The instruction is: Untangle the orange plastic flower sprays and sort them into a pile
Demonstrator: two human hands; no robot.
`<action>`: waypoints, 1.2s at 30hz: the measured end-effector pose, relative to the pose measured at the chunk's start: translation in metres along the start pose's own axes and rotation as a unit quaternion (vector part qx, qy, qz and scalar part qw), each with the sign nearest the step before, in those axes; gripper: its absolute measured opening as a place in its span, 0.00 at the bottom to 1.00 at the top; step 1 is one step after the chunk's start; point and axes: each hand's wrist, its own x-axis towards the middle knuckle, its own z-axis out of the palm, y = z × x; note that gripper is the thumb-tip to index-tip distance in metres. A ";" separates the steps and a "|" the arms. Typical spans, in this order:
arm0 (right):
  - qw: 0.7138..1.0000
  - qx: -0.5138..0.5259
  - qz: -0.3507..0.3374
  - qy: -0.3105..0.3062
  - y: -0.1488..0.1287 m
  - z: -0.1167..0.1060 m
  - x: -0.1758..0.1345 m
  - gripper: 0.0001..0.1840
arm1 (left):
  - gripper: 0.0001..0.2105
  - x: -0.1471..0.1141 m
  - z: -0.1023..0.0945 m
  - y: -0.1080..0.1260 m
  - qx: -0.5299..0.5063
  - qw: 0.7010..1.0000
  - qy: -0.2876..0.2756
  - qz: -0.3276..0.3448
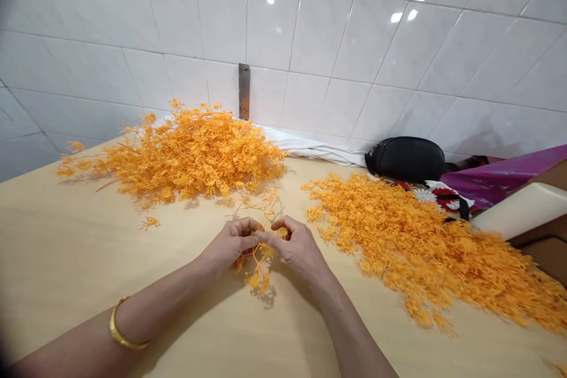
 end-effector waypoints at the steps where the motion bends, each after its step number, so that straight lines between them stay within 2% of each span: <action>1: 1.000 0.004 -0.002 -0.023 0.000 0.003 0.000 0.15 | 0.06 0.000 0.001 0.000 0.003 1.000 0.001 0.004; 5: 0.996 0.057 -0.017 -0.070 0.000 0.002 0.000 0.12 | 0.06 -0.002 0.003 0.002 0.023 1.000 0.005 0.000; 9: 0.989 0.118 0.033 -0.083 0.000 -0.011 0.002 0.12 | 0.07 -0.004 0.002 0.007 0.045 0.998 -0.023 -0.044; 13: 0.997 0.056 -0.010 -0.056 -0.001 -0.010 0.003 0.12 | 0.08 -0.005 0.001 0.009 0.075 0.992 -0.088 -0.058; 16: 0.997 -0.063 -0.050 0.013 -0.003 -0.003 0.005 0.12 | 0.09 -0.004 0.001 0.008 0.093 0.990 -0.088 -0.055; 18: 0.984 -0.141 -0.068 0.083 -0.002 -0.006 0.006 0.12 | 0.08 -0.004 0.001 0.007 0.101 0.991 -0.075 -0.048; 20: 0.957 -0.197 -0.055 0.206 0.002 -0.021 0.008 0.11 | 0.09 -0.005 -0.001 0.007 0.112 0.990 -0.071 -0.045; 22: 0.910 -0.207 -0.010 0.358 0.011 -0.043 0.010 0.11 | 0.09 -0.006 -0.002 0.006 0.116 0.990 -0.063 -0.047; 23: 0.894 -0.188 0.013 0.407 0.015 -0.053 0.011 0.12 | 0.09 -0.007 -0.004 0.006 0.112 0.991 -0.056 -0.047; 24: 0.894 -0.140 0.028 0.424 0.018 -0.061 0.012 0.12 | 0.09 -0.007 -0.005 0.006 0.103 0.993 -0.049 -0.044; 26: 0.924 -0.001 0.049 0.380 0.021 -0.065 0.012 0.12 | 0.10 -0.005 -0.007 0.007 0.081 0.995 -0.035 -0.037; 29: 0.950 0.156 0.046 0.266 0.016 -0.050 0.011 0.11 | 0.11 -0.001 -0.010 0.006 0.063 0.997 -0.024 -0.029; 32: 0.964 0.187 0.031 0.185 0.007 -0.029 0.009 0.13 | 0.09 0.002 -0.012 0.004 0.045 0.998 -0.023 -0.023; 36: 0.985 0.158 0.043 0.057 0.003 -0.010 0.004 0.19 | 0.09 0.000 -0.008 0.002 0.057 0.998 -0.010 -0.001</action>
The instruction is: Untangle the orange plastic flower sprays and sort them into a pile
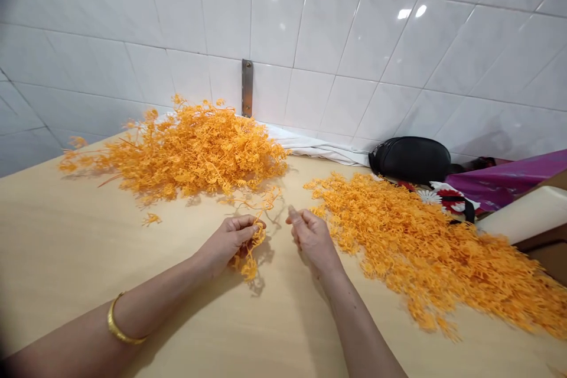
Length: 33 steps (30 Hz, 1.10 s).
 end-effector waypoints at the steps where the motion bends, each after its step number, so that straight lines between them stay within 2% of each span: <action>1: 0.999 -0.024 0.002 -0.026 0.001 0.004 -0.002 0.19 | 0.10 -0.001 0.001 0.000 0.012 1.000 0.007 0.009; 6: 0.989 -0.111 -0.022 -0.092 0.004 0.016 -0.008 0.16 | 0.14 -0.002 0.004 0.000 0.029 0.999 0.003 0.022; 11: 0.983 -0.105 -0.023 -0.149 0.000 0.013 -0.008 0.11 | 0.14 0.000 -0.001 0.001 -0.007 1.000 -0.016 0.005; 14: 0.983 -0.103 -0.011 -0.149 0.001 0.013 -0.007 0.11 | 0.13 0.000 -0.003 0.002 0.012 0.999 -0.031 -0.016; 22: 0.986 -0.135 -0.054 -0.082 0.005 0.020 -0.002 0.16 | 0.12 0.000 0.000 0.003 -0.003 0.998 -0.055 -0.014; 25: 0.981 -0.173 -0.085 -0.012 0.005 0.022 -0.003 0.15 | 0.12 0.001 0.002 0.004 -0.004 0.998 -0.060 -0.036; 29: 0.955 -0.250 -0.129 0.093 0.004 0.028 -0.003 0.16 | 0.11 0.006 0.007 0.004 -0.030 0.998 -0.044 -0.024; 33: 0.941 -0.272 -0.145 0.139 0.001 0.025 -0.001 0.17 | 0.11 0.008 0.013 0.005 -0.057 0.998 -0.038 0.001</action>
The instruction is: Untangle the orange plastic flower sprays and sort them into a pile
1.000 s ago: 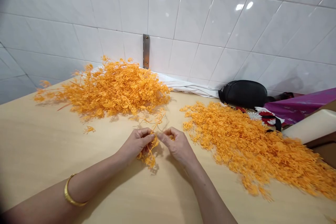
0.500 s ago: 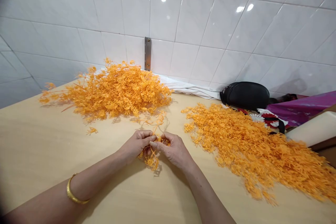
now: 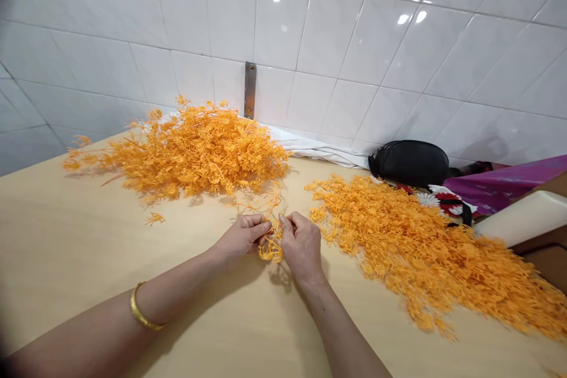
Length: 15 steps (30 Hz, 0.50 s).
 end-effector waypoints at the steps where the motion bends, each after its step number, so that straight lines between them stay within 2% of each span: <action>1: 1.000 0.006 0.003 -0.002 0.001 -0.002 0.001 0.17 | 0.10 -0.001 0.001 0.000 -0.007 1.000 -0.001 -0.001; 5: 0.994 0.083 0.035 -0.062 0.006 -0.006 0.005 0.17 | 0.06 -0.005 -0.002 -0.002 -0.047 0.998 -0.030 0.002; 8: 0.984 0.132 0.039 -0.113 0.007 -0.006 0.004 0.17 | 0.06 -0.008 -0.004 -0.004 -0.063 0.997 -0.033 0.000; 15: 0.966 0.156 0.020 -0.206 0.002 -0.001 -0.001 0.15 | 0.06 -0.009 -0.005 -0.004 -0.002 1.000 -0.021 0.003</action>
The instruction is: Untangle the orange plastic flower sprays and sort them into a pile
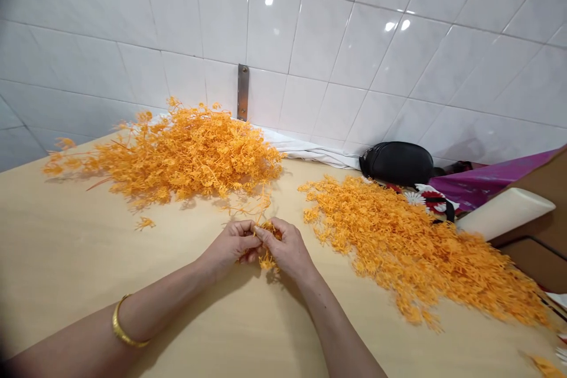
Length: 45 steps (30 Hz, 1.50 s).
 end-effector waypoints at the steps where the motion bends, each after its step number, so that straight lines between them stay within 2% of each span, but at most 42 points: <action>1: 1.000 0.003 -0.001 0.001 0.001 0.000 0.000 0.15 | 0.06 0.000 0.000 0.000 0.002 1.000 -0.001 -0.007; 7: 0.991 -0.027 0.001 0.129 0.006 0.008 0.004 0.17 | 0.10 0.005 0.002 0.007 -0.030 0.999 -0.024 -0.025; 10: 0.980 0.005 0.018 0.199 0.009 -0.002 0.008 0.17 | 0.11 0.005 0.006 0.007 -0.034 0.999 -0.028 -0.021; 12: 0.950 0.068 0.050 0.301 0.013 -0.022 0.009 0.16 | 0.11 0.002 0.006 0.005 -0.030 0.998 -0.043 -0.029; 14: 0.891 0.151 0.110 0.414 0.017 -0.046 0.009 0.16 | 0.11 -0.003 0.003 0.003 -0.030 0.997 -0.061 -0.037; 15: 0.874 0.165 0.106 0.444 0.019 -0.057 0.009 0.15 | 0.10 -0.004 0.001 0.002 -0.032 0.997 -0.063 -0.036; 16: 0.877 0.158 0.105 0.441 0.021 -0.065 0.008 0.14 | 0.10 -0.005 -0.001 0.002 -0.034 0.997 -0.060 -0.032; 18: 0.908 0.133 0.098 0.384 0.022 -0.072 0.006 0.11 | 0.11 -0.005 -0.004 0.002 -0.033 0.998 -0.040 -0.017; 20: 0.939 0.127 0.099 0.304 0.019 -0.067 0.004 0.10 | 0.11 -0.003 -0.006 0.004 -0.027 0.999 -0.030 -0.012; 22: 0.957 0.151 0.113 0.220 0.015 -0.057 0.002 0.12 | 0.11 -0.001 -0.006 0.005 -0.020 0.999 -0.028 -0.020; 26: 0.964 0.216 0.140 0.062 0.007 -0.043 0.000 0.13 | 0.11 -0.002 -0.004 0.005 -0.010 0.999 -0.025 -0.028; 30: 0.959 0.252 0.130 -0.021 0.006 -0.035 -0.002 0.14 | 0.11 -0.003 -0.002 0.004 -0.001 1.000 -0.019 -0.022; 36: 0.964 0.208 0.155 -0.059 0.007 -0.023 -0.004 0.20 | 0.09 -0.004 0.001 0.001 0.001 0.999 -0.045 0.010; 40: 0.972 0.191 0.114 -0.073 0.004 -0.018 -0.004 0.15 | 0.08 -0.004 0.002 0.001 0.007 0.999 -0.041 0.010; 42: 0.979 0.175 0.100 -0.021 0.004 -0.014 -0.003 0.14 | 0.07 -0.003 0.003 0.002 0.020 0.999 -0.031 0.015; 45: 0.988 0.101 0.074 0.090 0.006 -0.010 0.001 0.13 | 0.04 -0.001 0.006 0.004 0.029 0.999 -0.014 0.016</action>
